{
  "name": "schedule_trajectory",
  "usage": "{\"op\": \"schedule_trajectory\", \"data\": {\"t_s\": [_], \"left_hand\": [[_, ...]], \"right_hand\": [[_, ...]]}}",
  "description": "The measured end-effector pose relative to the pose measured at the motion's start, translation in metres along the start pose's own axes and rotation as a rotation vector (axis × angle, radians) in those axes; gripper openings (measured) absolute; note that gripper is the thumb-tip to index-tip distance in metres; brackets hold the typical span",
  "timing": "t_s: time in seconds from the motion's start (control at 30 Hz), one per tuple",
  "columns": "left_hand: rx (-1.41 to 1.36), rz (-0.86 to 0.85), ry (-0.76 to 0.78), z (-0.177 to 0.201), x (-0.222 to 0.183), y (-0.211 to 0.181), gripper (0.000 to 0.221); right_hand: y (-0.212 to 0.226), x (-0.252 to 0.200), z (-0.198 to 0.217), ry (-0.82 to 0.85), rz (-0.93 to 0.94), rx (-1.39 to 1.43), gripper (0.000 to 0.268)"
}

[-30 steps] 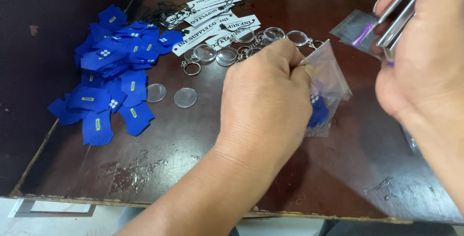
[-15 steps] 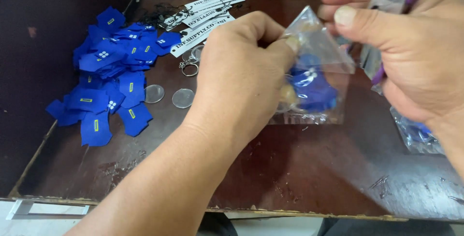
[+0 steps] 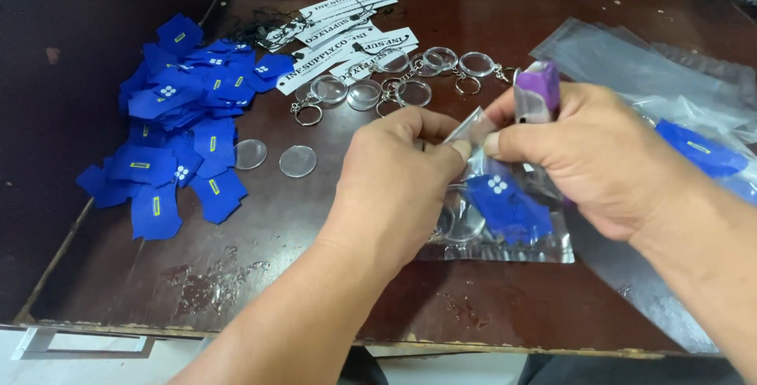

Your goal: Assembling and packaging keychain components including blue tags, clear covers, and metal rings into small plastic bags.

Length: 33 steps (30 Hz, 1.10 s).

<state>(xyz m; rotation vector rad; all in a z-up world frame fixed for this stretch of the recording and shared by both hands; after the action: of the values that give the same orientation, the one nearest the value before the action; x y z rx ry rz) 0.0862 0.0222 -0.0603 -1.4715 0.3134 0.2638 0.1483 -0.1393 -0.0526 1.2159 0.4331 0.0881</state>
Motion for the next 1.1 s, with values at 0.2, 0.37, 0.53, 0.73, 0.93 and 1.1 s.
{"op": "schedule_trajectory", "data": {"t_s": [0.2,0.37,0.53,0.73,0.93,1.1], "left_hand": [[-0.032,-0.065,0.036,0.006,0.003,-0.004,0.004],[0.03,-0.109,-0.082,0.026,-0.001,-0.011,0.007],[-0.056,-0.07,-0.028,0.029,-0.002,0.004,0.015],[-0.507,-0.134,0.04,0.021,0.009,0.024,0.028],[-0.413,-0.222,0.024,0.023,0.005,0.012,0.016],[0.014,-0.242,-0.031,0.021,-0.008,-0.004,0.024]], "right_hand": [[0.009,0.001,-0.012,0.057,0.013,0.076,0.017],[0.034,0.001,-0.023,0.071,0.082,-0.008,0.016],[0.022,0.01,-0.027,0.123,0.073,-0.065,0.011],[-0.004,0.023,-0.023,0.279,0.187,0.181,0.019],[0.009,0.016,-0.026,0.459,0.321,0.332,0.021],[0.006,0.013,-0.022,0.219,0.109,0.124,0.011]]}}
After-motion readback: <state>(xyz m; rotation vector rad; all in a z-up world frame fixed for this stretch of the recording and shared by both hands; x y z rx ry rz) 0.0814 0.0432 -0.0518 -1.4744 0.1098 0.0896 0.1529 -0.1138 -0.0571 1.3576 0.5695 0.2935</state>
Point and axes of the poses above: each hand's wrist, its own x-axis towards the middle knuckle, its own z-axis out of the back of the hand, y = z × x, the point moved 10 cm from there along x, towards the middle knuckle, and after that the axes turned 15 degrees about y, right-handed, at the moved point
